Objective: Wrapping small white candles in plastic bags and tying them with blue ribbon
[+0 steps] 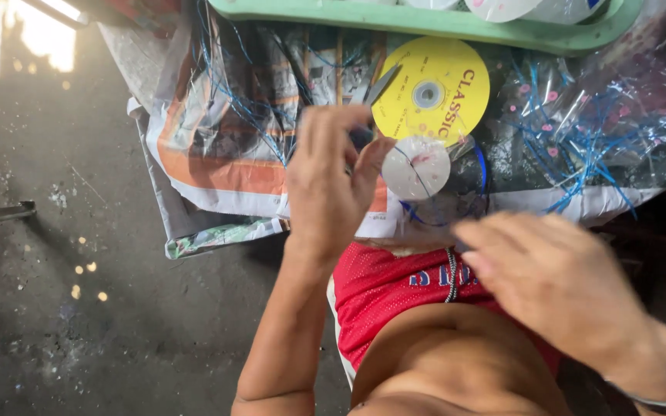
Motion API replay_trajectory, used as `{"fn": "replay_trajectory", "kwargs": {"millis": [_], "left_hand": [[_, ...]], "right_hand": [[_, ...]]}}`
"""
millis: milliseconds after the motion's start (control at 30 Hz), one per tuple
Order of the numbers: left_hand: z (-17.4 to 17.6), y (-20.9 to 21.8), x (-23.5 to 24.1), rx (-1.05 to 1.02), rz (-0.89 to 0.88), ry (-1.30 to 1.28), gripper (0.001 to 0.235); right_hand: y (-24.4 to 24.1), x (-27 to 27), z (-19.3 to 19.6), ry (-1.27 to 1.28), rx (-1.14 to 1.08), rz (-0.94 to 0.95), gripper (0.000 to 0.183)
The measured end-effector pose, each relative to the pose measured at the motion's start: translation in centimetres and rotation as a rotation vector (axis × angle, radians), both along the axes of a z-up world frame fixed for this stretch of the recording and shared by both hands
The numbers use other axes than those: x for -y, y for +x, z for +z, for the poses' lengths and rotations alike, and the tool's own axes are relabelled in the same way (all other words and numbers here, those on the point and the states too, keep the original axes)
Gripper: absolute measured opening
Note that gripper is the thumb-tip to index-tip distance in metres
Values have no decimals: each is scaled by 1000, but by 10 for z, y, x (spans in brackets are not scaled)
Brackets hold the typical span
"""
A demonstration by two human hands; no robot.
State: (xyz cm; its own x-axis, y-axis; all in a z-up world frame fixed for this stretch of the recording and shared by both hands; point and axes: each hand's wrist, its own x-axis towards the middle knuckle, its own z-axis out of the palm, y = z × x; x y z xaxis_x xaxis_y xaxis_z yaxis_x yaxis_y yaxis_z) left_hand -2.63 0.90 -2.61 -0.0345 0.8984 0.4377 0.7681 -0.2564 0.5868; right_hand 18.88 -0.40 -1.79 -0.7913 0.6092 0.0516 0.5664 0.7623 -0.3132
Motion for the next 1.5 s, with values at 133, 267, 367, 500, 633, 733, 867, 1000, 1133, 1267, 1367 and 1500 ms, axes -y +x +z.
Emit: {"fn": "replay_trajectory", "kwargs": {"millis": [133,267,367,500,633,733,867,1000,1133,1267,1367,1500], "left_hand": [[24,-3,19,175,80,31,15],[28,8,27,179,-14,-79,26],[17,12,23,84,38,-208,28],[19,16,19,142,26,-239,25],[8,18,10,300,20,-329,24],[1,21,6,380,0,-323,23],[-5,26,2,463,-36,-220,6],[-8,30,3,521,-17,-157,4],[-10,30,6,519,19,-121,8],[2,25,15,392,-109,106,7],[5,23,17,121,-238,353,14],[13,22,16,-57,-258,408,12]], "right_hand": [[11,-20,30,-30,-354,-145,22],[2,-42,38,-170,-522,-123,15],[-8,-50,22,203,-298,210,24],[-21,-49,6,442,-126,354,23],[-25,-49,6,516,-188,372,14],[-27,-48,6,524,-226,405,11],[-28,-47,5,525,-259,421,11],[-29,-47,-2,423,-295,368,11],[-39,-45,2,-14,-571,135,14],[-46,-43,6,-479,-580,-387,18],[-53,-48,7,-581,-681,-385,16],[-55,-46,8,-502,-647,-268,41]]}}
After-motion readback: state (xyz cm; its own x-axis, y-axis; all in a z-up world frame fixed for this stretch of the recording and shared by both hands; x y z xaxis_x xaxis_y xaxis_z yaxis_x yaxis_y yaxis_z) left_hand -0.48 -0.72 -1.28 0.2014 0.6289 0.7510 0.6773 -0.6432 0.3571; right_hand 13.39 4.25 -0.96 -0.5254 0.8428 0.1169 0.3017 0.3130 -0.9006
